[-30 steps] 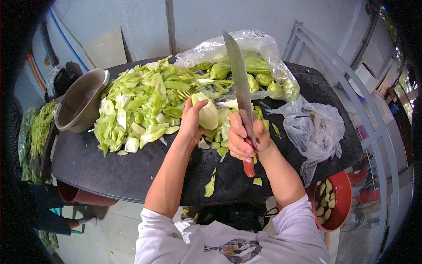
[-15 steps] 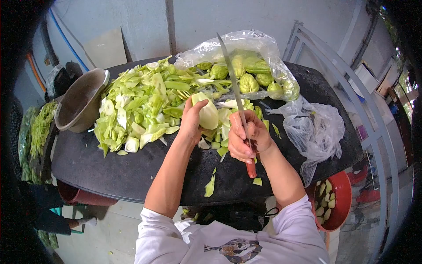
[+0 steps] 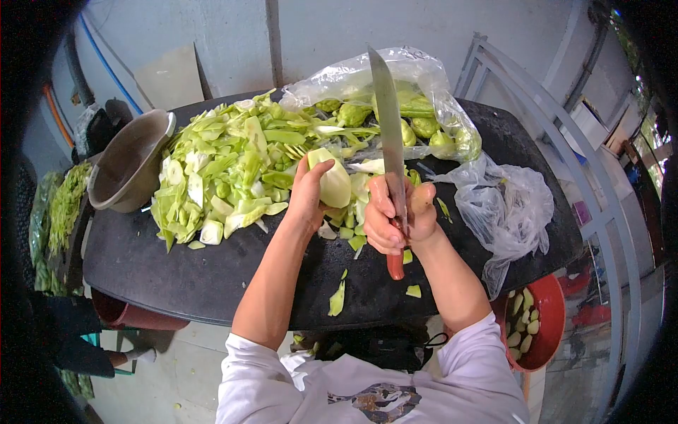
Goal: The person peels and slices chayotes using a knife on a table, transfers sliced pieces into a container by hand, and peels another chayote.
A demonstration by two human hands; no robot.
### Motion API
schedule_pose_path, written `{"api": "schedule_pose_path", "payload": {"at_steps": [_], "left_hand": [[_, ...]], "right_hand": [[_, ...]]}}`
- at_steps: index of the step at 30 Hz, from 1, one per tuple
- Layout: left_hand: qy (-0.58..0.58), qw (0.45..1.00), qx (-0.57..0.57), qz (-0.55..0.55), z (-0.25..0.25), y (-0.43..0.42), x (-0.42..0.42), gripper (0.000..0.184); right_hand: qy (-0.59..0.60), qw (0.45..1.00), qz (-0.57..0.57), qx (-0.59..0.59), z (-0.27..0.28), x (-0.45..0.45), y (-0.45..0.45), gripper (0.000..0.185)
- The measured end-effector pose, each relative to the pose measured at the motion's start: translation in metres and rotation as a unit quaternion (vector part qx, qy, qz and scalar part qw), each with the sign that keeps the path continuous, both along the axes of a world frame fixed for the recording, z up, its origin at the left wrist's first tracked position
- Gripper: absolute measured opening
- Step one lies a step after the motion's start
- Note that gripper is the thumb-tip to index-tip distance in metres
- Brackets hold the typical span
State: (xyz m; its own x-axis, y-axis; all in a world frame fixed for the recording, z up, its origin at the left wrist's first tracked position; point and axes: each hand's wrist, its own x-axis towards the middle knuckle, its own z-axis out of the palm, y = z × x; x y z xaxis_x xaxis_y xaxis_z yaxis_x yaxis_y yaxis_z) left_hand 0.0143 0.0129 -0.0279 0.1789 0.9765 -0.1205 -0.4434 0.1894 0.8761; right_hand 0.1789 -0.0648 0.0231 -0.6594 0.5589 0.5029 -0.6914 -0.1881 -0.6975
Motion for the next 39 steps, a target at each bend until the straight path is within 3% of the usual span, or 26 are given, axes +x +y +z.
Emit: {"api": "schedule_pose_path", "payload": {"at_steps": [13, 18, 39], "left_hand": [[0.004, 1.000, -0.002, 0.005, 0.006, -0.004, 0.000, 0.067], [0.014, 1.000, -0.012, 0.010, 0.010, -0.006, 0.000, 0.068], [0.000, 1.000, 0.000, 0.005, 0.010, -0.007, 0.000, 0.065]], "right_hand": [[-0.016, 1.000, -0.001, -0.007, -0.002, 0.004, 0.001, 0.050], [0.069, 0.996, 0.060, -0.008, -0.005, 0.000, 0.005, 0.047], [0.041, 0.997, 0.070, -0.002, 0.002, 0.004, 0.001, 0.038]]}}
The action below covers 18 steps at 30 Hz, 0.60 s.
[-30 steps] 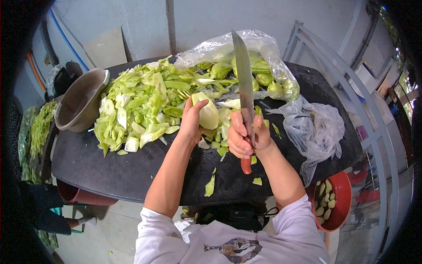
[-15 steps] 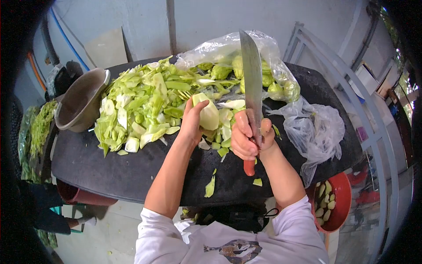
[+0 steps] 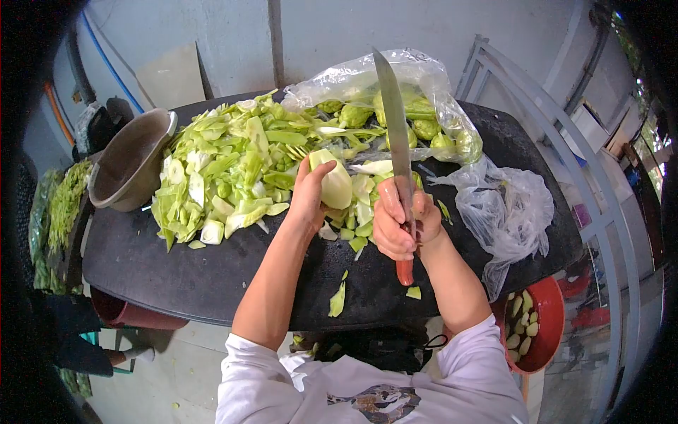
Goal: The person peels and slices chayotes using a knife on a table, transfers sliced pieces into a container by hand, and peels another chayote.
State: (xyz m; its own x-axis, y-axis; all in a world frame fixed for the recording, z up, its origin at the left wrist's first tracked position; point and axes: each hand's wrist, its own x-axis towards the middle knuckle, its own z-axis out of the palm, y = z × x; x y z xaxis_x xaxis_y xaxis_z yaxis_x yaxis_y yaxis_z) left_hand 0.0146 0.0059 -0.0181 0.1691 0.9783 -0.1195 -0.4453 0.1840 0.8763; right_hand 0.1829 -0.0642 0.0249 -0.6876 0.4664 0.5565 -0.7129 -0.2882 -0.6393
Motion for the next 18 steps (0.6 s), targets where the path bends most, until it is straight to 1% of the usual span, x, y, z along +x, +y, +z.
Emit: {"api": "schedule_pose_path", "payload": {"at_steps": [10, 13, 15, 16, 18], "left_hand": [[0.007, 1.000, -0.009, 0.004, -0.0006, 0.0002, 0.0003, 0.067], [0.008, 1.000, -0.007, 0.004, -0.0017, 0.0012, -0.0003, 0.068], [0.010, 1.000, -0.004, 0.003, -0.0025, 0.0019, -0.0002, 0.068], [0.006, 1.000, -0.005, 0.002, -0.0036, 0.0026, -0.0001, 0.068], [0.003, 1.000, -0.005, 0.000, -0.0033, 0.0023, 0.0000, 0.068]], "right_hand": [[-0.027, 0.999, -0.023, -0.019, 0.0019, 0.0016, -0.0056, 0.036], [-0.034, 0.999, -0.012, -0.035, 0.0014, 0.0008, -0.0044, 0.039], [-0.003, 1.000, 0.015, -0.018, -0.0003, -0.0010, -0.0003, 0.046], [-0.003, 1.000, 0.015, -0.019, 0.0000, -0.0007, 0.0006, 0.046], [-0.004, 1.000, 0.022, -0.015, 0.0002, -0.0003, 0.0017, 0.053]]}}
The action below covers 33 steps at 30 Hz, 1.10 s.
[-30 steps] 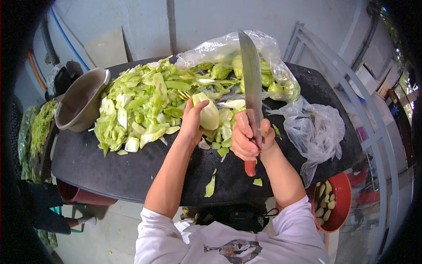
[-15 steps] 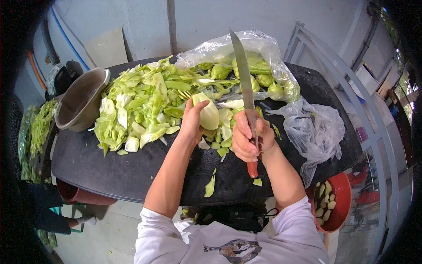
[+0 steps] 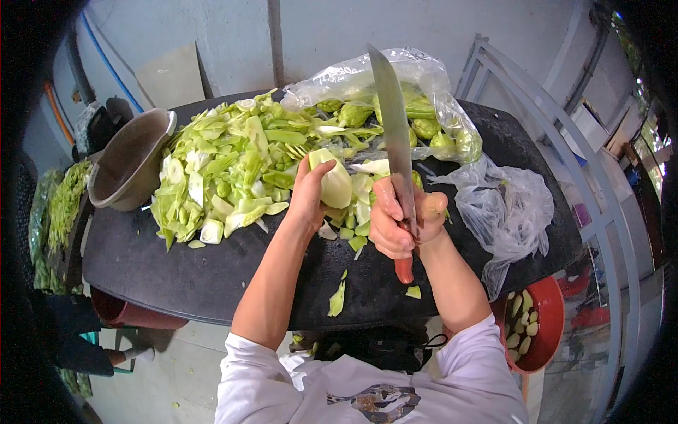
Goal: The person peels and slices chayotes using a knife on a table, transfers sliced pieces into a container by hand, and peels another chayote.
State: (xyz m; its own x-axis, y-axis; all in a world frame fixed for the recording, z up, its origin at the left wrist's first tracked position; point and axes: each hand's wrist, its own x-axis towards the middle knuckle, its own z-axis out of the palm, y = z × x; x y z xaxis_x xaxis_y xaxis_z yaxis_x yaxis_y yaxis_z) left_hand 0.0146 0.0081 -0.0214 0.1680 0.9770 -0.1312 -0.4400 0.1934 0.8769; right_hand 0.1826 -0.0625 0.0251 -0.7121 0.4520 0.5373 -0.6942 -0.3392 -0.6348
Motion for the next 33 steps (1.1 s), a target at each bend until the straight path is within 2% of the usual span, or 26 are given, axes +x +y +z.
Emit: {"api": "schedule_pose_path", "payload": {"at_steps": [10, 18, 33], "left_hand": [[-0.006, 1.000, 0.004, -0.002, -0.0024, 0.0022, 0.0002, 0.066], [0.002, 1.000, 0.002, 0.000, -0.0009, 0.0007, 0.0000, 0.067], [0.008, 1.000, -0.001, -0.002, -0.0024, 0.0019, -0.0002, 0.066]], "right_hand": [[0.009, 1.000, -0.011, 0.013, -0.0032, -0.0003, 0.0007, 0.053], [0.006, 1.000, -0.006, 0.011, -0.0020, 0.0010, -0.0016, 0.040], [-0.022, 1.000, -0.022, 0.002, -0.0009, 0.0028, -0.0051, 0.034]]}}
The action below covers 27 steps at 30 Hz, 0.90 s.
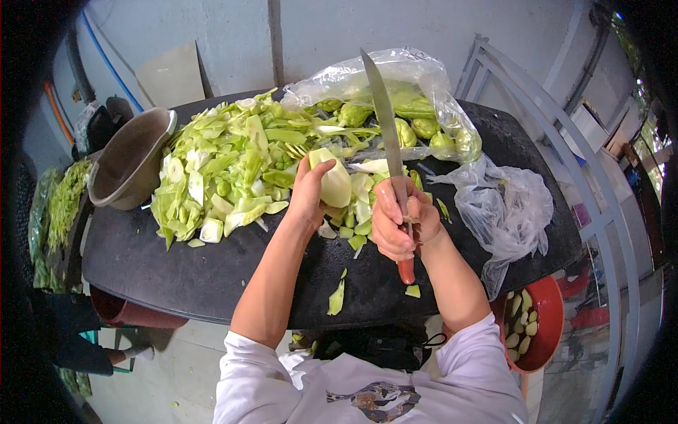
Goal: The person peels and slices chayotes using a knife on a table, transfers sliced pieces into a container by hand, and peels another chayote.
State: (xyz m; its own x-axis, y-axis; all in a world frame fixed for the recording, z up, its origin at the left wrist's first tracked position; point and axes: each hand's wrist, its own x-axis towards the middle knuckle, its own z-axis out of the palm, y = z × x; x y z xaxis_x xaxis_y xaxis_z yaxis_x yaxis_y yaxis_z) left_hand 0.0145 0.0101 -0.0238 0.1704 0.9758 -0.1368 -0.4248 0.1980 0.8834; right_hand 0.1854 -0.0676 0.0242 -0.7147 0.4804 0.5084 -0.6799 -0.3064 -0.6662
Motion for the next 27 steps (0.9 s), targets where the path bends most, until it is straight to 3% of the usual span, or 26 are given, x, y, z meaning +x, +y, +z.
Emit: {"api": "schedule_pose_path", "payload": {"at_steps": [10, 16, 21, 27], "left_hand": [[-0.011, 1.000, 0.005, -0.003, 0.003, -0.004, -0.001, 0.064], [-0.009, 1.000, 0.006, -0.001, 0.000, 0.001, -0.001, 0.063], [-0.031, 0.999, 0.026, -0.004, -0.010, 0.007, 0.000, 0.064], [-0.016, 1.000, 0.003, -0.008, -0.004, 0.002, 0.000, 0.065]], "right_hand": [[-0.026, 0.999, -0.025, -0.016, -0.001, 0.001, -0.005, 0.028], [-0.057, 0.996, -0.048, -0.054, 0.003, -0.001, -0.007, 0.033], [-0.059, 0.997, -0.048, -0.010, 0.002, -0.002, 0.001, 0.053], [-0.056, 0.997, -0.044, 0.010, -0.002, -0.002, 0.005, 0.056]]}}
